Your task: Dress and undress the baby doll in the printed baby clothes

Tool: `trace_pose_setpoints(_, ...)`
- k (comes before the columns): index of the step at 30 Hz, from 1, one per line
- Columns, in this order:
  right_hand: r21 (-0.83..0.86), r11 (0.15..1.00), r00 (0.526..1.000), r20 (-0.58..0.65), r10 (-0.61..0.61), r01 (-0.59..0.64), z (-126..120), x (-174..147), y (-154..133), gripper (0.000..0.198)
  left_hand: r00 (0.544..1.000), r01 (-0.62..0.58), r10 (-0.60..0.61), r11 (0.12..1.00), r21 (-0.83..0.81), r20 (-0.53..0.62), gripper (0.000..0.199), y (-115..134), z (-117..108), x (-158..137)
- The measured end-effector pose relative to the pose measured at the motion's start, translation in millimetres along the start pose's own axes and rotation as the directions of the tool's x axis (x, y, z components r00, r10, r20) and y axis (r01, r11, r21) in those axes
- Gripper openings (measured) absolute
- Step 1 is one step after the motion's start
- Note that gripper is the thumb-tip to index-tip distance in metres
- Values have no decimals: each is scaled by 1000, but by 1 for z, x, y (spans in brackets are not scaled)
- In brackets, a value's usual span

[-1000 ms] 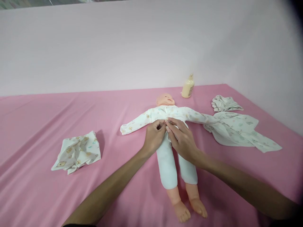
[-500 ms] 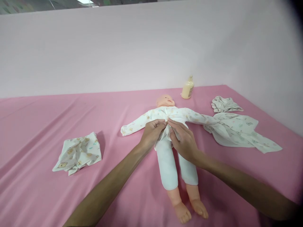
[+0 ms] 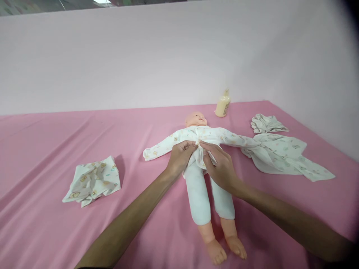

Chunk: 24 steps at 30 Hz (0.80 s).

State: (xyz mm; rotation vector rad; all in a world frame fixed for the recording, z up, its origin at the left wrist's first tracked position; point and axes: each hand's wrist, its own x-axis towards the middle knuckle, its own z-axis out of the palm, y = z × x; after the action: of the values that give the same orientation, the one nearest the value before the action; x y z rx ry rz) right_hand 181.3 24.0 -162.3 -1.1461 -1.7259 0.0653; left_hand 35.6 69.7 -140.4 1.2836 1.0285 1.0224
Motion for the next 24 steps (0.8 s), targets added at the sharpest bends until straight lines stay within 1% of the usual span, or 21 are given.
trace_pose_setpoints(7, -5, 1000, 1000, 15, -25, 25, 3, 0, 3, 34, 997, -64, 67, 994, 83, -30, 14, 1, 1, 0)
trace_pose_setpoints(11, 46, 998, 998, 31, 50, -51, 4, 1, 4, 35, 1000, -30, 31, 994, 105, -2, 20, 1, 1, -1)
trace_pose_setpoints(14, 70, 993, 995, 43, 94, -97, 4, 0, 5, 35, 998, -64, 64, 990, 126, 6, 23, -1, 2, -2)
trace_pose_setpoints(20, 87, 991, 993, 58, 101, -106, 2, 0, 4, 36, 993, -116, 117, 981, 157, 1, 17, -6, 1, 1)
trace_pose_setpoints(24, 68, 992, 993, 63, 100, -105, 3, -2, 5, 37, 987, -159, 161, 971, 179, -2, 16, -7, -1, 4)
